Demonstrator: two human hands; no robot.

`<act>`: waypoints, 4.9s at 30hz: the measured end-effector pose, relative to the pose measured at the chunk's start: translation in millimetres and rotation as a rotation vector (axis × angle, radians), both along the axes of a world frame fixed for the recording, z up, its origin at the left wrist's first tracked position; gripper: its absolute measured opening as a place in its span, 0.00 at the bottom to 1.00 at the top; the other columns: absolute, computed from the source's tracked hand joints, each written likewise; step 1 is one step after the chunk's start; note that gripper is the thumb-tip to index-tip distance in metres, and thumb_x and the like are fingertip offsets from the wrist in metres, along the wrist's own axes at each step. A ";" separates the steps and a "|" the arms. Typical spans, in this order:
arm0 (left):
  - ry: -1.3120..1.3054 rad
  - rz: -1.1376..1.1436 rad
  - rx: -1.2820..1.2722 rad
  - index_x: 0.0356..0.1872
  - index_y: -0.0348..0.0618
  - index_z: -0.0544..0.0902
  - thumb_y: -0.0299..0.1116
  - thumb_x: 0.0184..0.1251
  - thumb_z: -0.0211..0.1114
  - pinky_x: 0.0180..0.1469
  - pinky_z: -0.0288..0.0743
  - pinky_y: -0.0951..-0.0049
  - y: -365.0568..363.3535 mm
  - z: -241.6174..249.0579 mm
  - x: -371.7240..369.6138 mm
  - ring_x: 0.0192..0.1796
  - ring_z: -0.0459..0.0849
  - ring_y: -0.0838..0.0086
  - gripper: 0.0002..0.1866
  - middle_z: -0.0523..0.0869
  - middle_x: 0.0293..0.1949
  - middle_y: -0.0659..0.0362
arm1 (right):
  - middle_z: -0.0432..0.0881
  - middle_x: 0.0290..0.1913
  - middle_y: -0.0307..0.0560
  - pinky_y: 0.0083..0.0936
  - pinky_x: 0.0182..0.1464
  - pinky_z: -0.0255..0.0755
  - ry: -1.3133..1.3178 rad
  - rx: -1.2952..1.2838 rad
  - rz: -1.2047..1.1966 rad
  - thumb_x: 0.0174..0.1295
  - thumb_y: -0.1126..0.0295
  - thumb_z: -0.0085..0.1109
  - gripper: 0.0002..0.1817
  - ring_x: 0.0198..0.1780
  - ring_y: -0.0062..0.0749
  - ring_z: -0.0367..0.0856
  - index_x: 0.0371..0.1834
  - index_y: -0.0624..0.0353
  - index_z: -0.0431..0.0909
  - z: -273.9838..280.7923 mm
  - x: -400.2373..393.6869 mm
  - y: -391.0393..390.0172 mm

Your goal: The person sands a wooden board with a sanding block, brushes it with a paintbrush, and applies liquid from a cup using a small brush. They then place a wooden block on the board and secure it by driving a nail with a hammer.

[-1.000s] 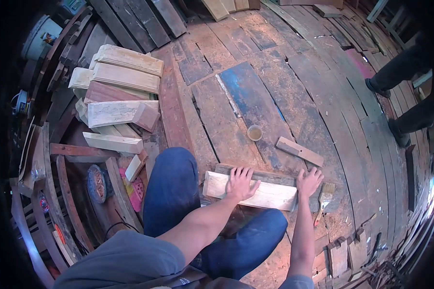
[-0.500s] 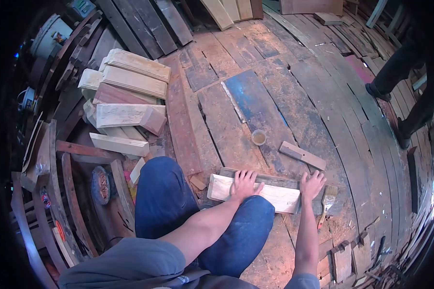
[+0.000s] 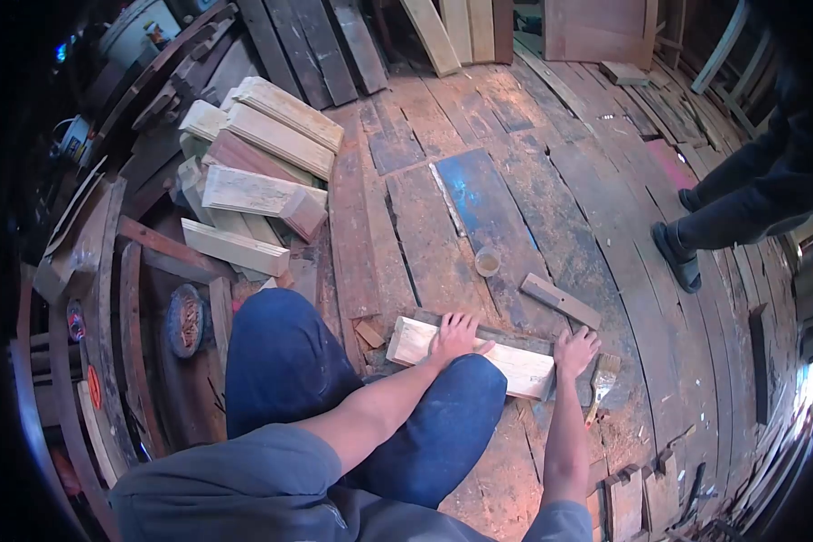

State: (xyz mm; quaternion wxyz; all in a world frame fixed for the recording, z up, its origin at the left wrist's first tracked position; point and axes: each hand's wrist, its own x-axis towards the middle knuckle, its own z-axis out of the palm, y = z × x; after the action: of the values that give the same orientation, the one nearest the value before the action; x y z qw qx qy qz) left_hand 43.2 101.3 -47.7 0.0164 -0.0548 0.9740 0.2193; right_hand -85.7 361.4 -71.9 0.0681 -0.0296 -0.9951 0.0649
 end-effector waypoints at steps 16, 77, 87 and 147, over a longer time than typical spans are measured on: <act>-0.132 0.054 0.451 0.55 0.37 0.81 0.47 0.77 0.56 0.64 0.74 0.59 -60.1 2.0 -17.7 0.60 0.83 0.54 0.22 0.87 0.53 0.45 | 0.77 0.55 0.64 0.49 0.68 0.65 0.076 -0.042 0.007 0.63 0.53 0.58 0.26 0.61 0.59 0.71 0.52 0.68 0.77 2.5 0.8 -1.5; -0.155 -0.064 -0.009 0.57 0.38 0.80 0.54 0.73 0.53 0.68 0.63 0.56 -44.1 22.1 -3.8 0.61 0.76 0.55 0.28 0.84 0.55 0.48 | 0.78 0.50 0.62 0.50 0.51 0.76 0.305 -0.315 -0.300 0.65 0.62 0.60 0.17 0.48 0.61 0.82 0.50 0.65 0.78 77.9 28.7 50.4; -0.097 -0.082 0.017 0.66 0.35 0.72 0.63 0.66 0.60 0.72 0.60 0.53 -46.6 20.2 2.0 0.66 0.72 0.52 0.41 0.78 0.61 0.45 | 0.86 0.39 0.64 0.43 0.48 0.76 0.144 -0.839 -0.026 0.65 0.64 0.61 0.14 0.44 0.54 0.85 0.40 0.68 0.83 112.1 -53.2 -101.3; 0.328 0.083 0.467 0.62 0.45 0.76 0.33 0.40 0.86 0.63 0.76 0.55 -73.2 -73.8 -161.3 0.61 0.82 0.49 0.42 0.83 0.57 0.49 | 0.82 0.40 0.69 0.50 0.51 0.74 0.058 -0.599 -0.113 0.70 0.62 0.52 0.18 0.46 0.63 0.82 0.35 0.69 0.81 138.9 42.8 -35.7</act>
State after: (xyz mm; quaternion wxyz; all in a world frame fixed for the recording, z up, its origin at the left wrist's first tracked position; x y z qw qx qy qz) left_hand -118.1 28.1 -121.5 -0.1384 -0.0533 0.8836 0.4441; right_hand -42.8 325.7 67.1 0.0880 -0.1016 -0.9261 0.3525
